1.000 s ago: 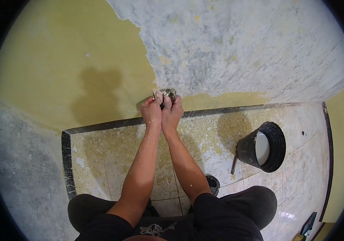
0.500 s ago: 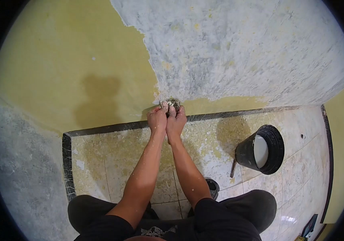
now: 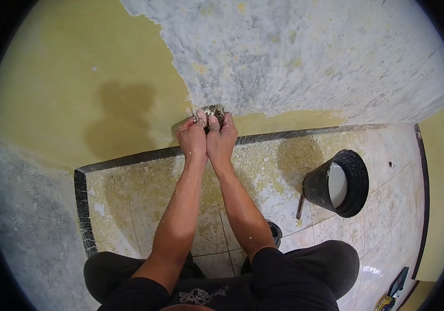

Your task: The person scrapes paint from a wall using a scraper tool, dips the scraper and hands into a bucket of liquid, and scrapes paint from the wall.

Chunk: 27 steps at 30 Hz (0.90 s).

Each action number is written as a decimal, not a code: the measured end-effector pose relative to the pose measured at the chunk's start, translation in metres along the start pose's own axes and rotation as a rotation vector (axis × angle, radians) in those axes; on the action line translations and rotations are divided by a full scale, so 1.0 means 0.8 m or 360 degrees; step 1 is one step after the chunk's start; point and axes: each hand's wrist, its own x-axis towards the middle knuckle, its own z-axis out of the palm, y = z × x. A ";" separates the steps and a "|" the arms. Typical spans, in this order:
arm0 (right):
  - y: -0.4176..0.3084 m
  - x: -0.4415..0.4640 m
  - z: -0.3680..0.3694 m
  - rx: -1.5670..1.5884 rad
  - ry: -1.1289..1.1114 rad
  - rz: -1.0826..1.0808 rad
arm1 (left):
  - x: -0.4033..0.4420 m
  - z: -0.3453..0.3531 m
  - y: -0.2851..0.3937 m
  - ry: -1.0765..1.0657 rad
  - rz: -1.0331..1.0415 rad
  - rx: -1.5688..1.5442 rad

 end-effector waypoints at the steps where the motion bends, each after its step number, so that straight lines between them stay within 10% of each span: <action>1: -0.001 0.001 0.002 -0.0001 0.0006 0.0010 | 0.001 0.001 -0.002 0.0053 0.0057 0.0041; 27: 0.019 -0.016 0.010 -0.0137 0.0126 -0.0143 | -0.008 -0.016 0.017 0.0055 -0.0024 0.0199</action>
